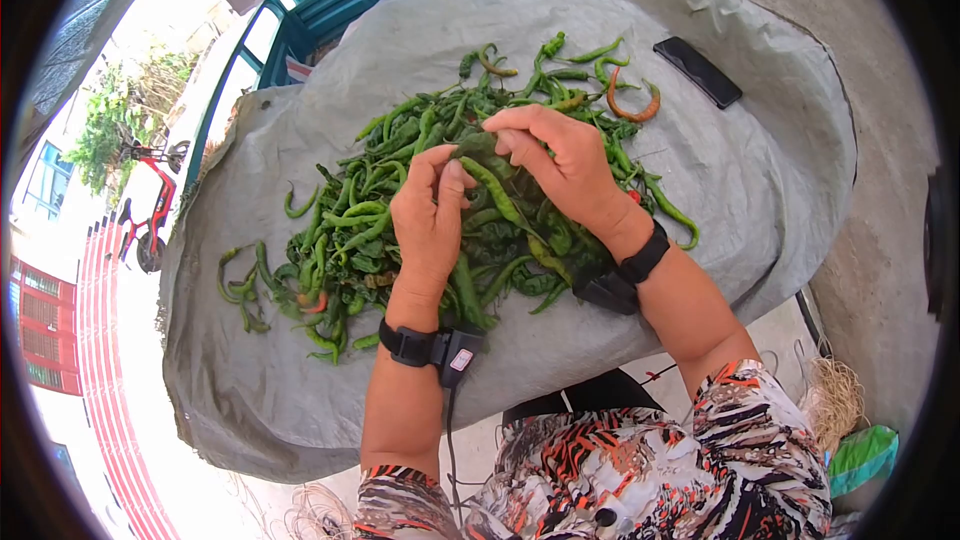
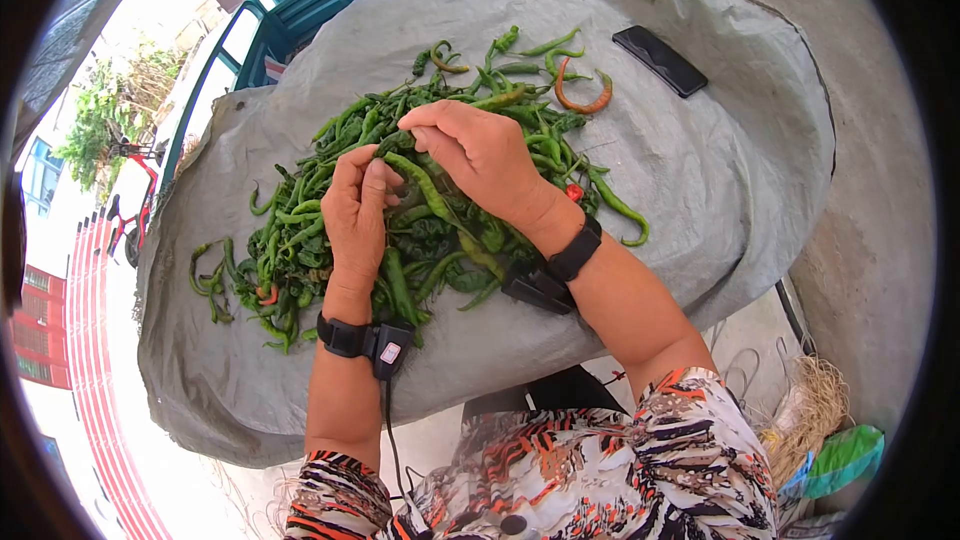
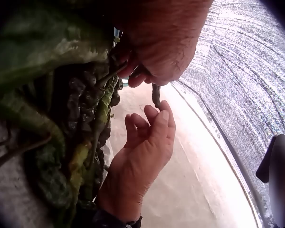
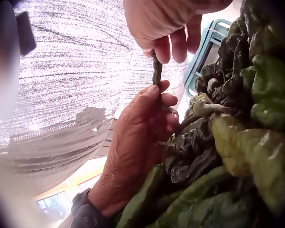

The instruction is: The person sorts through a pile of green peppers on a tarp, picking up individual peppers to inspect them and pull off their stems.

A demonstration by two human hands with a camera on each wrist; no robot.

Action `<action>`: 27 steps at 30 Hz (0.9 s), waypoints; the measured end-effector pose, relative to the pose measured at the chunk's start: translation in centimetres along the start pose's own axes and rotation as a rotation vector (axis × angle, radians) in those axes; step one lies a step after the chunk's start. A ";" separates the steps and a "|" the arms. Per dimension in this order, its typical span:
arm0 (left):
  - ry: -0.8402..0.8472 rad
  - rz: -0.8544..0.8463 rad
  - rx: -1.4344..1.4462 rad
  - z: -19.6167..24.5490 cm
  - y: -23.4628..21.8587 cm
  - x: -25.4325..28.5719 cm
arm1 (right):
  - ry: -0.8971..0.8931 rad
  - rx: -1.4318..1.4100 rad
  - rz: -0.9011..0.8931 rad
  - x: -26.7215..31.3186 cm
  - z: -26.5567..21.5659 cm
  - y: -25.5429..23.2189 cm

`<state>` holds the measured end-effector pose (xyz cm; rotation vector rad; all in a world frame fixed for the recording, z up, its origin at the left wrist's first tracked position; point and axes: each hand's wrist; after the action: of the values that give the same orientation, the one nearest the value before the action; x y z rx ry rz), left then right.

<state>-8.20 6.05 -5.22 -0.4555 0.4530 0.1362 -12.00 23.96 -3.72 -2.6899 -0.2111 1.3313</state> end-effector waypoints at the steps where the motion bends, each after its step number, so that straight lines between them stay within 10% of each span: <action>1: -0.013 0.006 0.012 -0.2 0.0 0.0 | -0.003 0.004 0.006 0.0 0.0 0.0; 20: -0.089 0.046 0.233 0.1 -0.4 -0.1 | 0.426 -0.255 0.213 0.2 -0.3 -0.7; 27: 0.139 0.034 -0.148 -1.4 0.1 -0.7 | 0.412 -0.454 0.456 -0.5 0.2 -0.1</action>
<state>-9.41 5.46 -6.05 -0.6057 0.5895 0.1722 -12.46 24.02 -3.43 -3.4802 0.1804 0.8433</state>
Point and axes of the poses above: each hand's wrist, its own x-axis away from the middle knuckle, its own y-axis out of the palm, z = x × y, and after that the axes turned 8 degrees about -x, right-handed
